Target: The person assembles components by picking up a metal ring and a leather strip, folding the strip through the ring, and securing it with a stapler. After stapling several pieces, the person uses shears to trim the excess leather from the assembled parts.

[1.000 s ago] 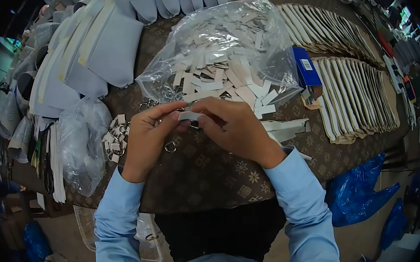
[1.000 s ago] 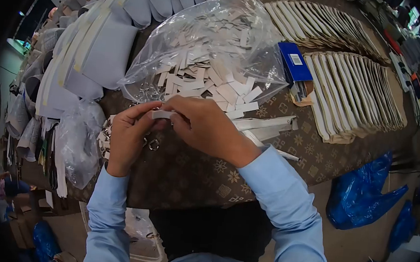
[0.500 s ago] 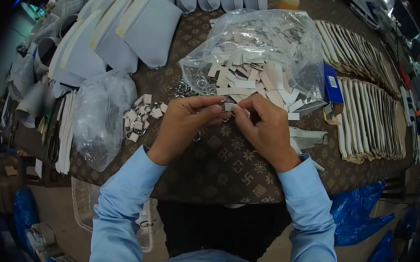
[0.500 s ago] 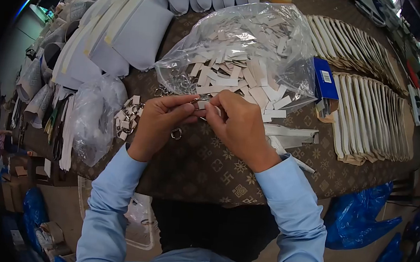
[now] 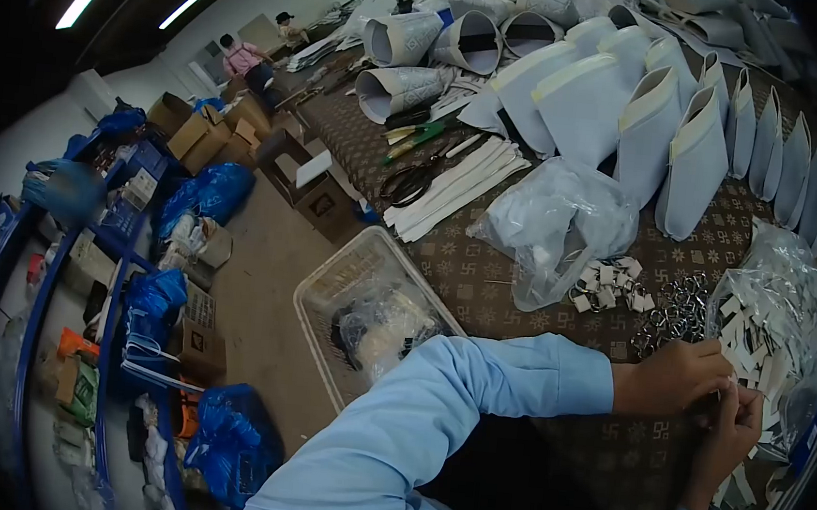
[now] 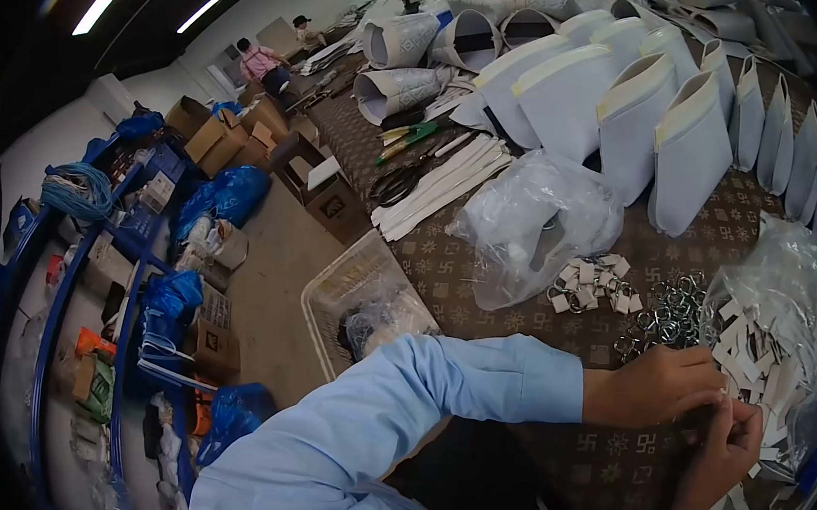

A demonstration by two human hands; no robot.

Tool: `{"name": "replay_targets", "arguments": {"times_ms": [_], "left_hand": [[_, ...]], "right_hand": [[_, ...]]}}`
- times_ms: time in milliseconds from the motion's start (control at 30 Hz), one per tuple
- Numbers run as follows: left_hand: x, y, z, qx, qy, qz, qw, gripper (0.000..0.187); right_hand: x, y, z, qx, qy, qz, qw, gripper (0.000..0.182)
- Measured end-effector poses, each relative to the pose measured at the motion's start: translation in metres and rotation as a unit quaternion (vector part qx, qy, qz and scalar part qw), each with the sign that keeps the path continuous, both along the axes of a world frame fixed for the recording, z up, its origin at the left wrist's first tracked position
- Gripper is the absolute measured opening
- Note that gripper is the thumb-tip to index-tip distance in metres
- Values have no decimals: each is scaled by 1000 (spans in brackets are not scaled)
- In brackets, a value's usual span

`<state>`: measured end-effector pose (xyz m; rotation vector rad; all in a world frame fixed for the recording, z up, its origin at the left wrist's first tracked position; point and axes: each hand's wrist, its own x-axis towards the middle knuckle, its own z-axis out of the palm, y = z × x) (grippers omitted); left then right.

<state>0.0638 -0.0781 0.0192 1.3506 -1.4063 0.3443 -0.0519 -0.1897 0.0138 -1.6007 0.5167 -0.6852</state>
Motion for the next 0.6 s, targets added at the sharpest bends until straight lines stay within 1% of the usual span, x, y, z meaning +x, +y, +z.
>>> {"name": "replay_targets", "arguments": {"times_ms": [67,100,133,167,200,233,267,300,333,367,400,467,533,600], "left_hand": [[-1,5,0,60,-33,42,997,8],[-1,4,-1,61,-37,48,996,8],[-1,0,-4,39,-42,46,997,10],[0,-3,-7,17,-46,43,998,13],[1,-6,-9,16,-46,44,998,13],[2,-11,-10,-10,-64,48,997,17],[2,-14,-12,-36,-82,52,995,22],[0,-11,-11,-38,-81,53,995,22],[-2,-8,-10,-4,-62,56,997,25],[-3,-4,-8,30,-42,59,997,29],[-4,-1,-6,30,-42,61,997,29],[-4,2,-3,32,-76,62,995,34],[-3,2,-3,19,-63,50,997,32],[0,-1,-5,5,-52,33,998,30]], "right_hand": [[3,4,-3,19,-11,-1,1000,17],[4,5,-3,60,-38,5,997,16],[5,6,-3,101,-64,10,993,15],[7,7,-4,101,-65,13,993,15],[7,6,-5,140,-80,0,987,15],[7,3,-6,176,-93,-13,980,14],[6,-2,-7,174,-92,-12,980,14],[5,-6,-9,207,-91,-7,974,14],[4,-8,-10,242,-90,-1,966,13],[4,-7,-11,242,-89,2,966,13],[4,-4,-11,227,-98,7,969,14],[5,0,-9,211,-106,15,972,14],[4,3,-4,183,-104,7,977,14],[4,2,-3,185,-105,9,977,14]]}}
